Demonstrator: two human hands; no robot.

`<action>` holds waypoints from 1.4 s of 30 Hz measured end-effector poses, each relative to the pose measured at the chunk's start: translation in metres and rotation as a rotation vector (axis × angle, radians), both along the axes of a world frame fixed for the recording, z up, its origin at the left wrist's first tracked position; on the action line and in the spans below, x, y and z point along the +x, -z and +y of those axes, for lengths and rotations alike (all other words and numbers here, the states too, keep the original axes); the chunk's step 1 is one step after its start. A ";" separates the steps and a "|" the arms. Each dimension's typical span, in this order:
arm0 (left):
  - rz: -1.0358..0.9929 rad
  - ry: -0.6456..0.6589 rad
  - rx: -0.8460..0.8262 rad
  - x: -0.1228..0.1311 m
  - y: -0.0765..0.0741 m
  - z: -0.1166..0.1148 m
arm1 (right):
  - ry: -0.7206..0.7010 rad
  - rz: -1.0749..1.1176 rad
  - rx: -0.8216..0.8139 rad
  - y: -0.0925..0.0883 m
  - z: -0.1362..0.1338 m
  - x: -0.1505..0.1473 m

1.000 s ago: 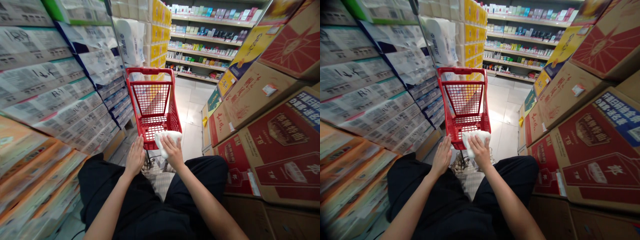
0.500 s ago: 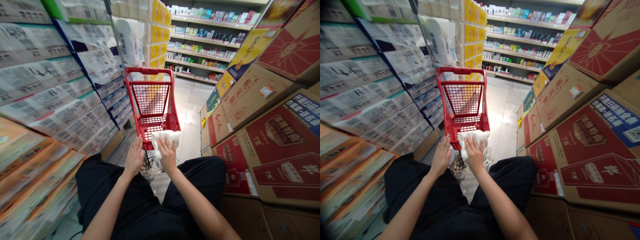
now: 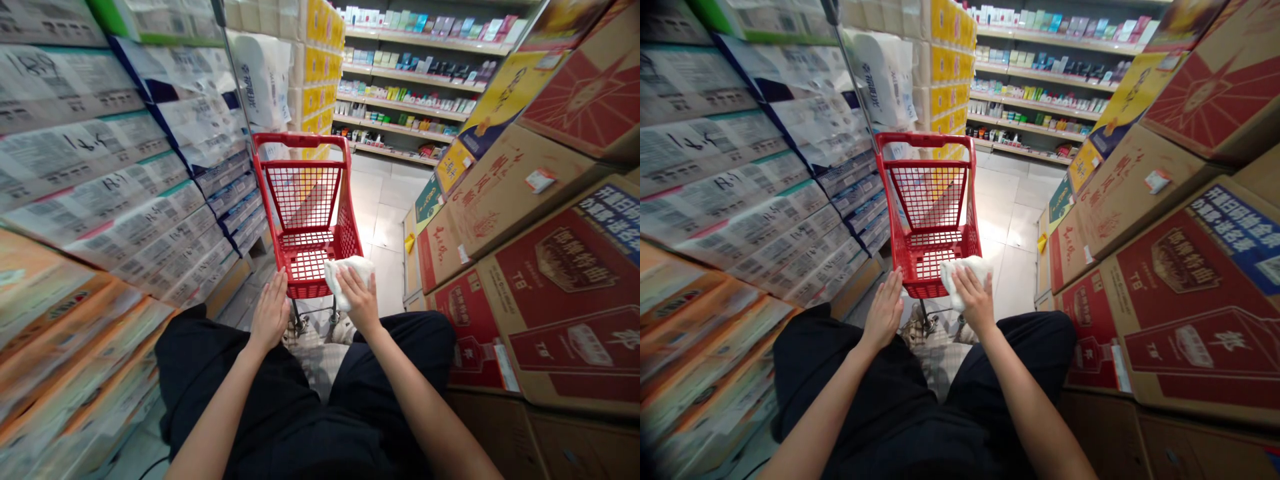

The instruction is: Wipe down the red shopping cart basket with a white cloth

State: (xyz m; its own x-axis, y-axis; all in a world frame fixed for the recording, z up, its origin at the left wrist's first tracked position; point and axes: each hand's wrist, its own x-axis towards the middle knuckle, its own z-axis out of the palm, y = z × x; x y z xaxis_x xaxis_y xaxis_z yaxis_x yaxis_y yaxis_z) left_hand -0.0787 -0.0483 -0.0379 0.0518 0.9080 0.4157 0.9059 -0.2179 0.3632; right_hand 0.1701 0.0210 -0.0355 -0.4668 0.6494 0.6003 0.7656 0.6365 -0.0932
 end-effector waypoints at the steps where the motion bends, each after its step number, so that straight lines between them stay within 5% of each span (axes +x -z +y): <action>1: -0.002 0.002 0.001 0.000 0.000 0.000 | 0.028 0.000 0.000 -0.002 0.005 0.014; 6: -0.009 0.003 0.006 -0.001 0.002 0.001 | 0.106 0.026 -0.017 -0.005 0.011 0.032; 10: -0.013 -0.003 0.007 0.000 0.002 0.000 | 0.149 0.103 -0.059 0.000 -0.010 -0.008; 16: -0.005 -0.001 0.027 -0.002 0.006 0.001 | -0.035 0.078 -0.076 0.002 -0.031 -0.088; 19: -0.002 0.010 0.051 -0.004 0.009 0.001 | -0.065 0.057 -0.055 0.002 -0.031 -0.105; 25: -0.010 0.003 0.002 -0.002 0.004 0.000 | -0.135 -0.020 -0.012 -0.001 -0.017 -0.047; 30: -0.019 0.007 -0.001 -0.001 0.002 0.001 | -0.002 -0.017 0.014 -0.007 0.010 0.026; 33: -0.024 0.004 0.011 -0.001 0.002 0.001 | 0.053 -0.002 0.022 -0.009 0.014 0.034; 37: -0.025 0.002 0.011 0.001 0.002 0.000 | 0.104 0.074 -0.022 -0.005 -0.004 -0.001; 42: -0.029 0.006 0.014 -0.001 0.005 0.000 | -0.036 0.041 -0.102 -0.004 -0.029 -0.071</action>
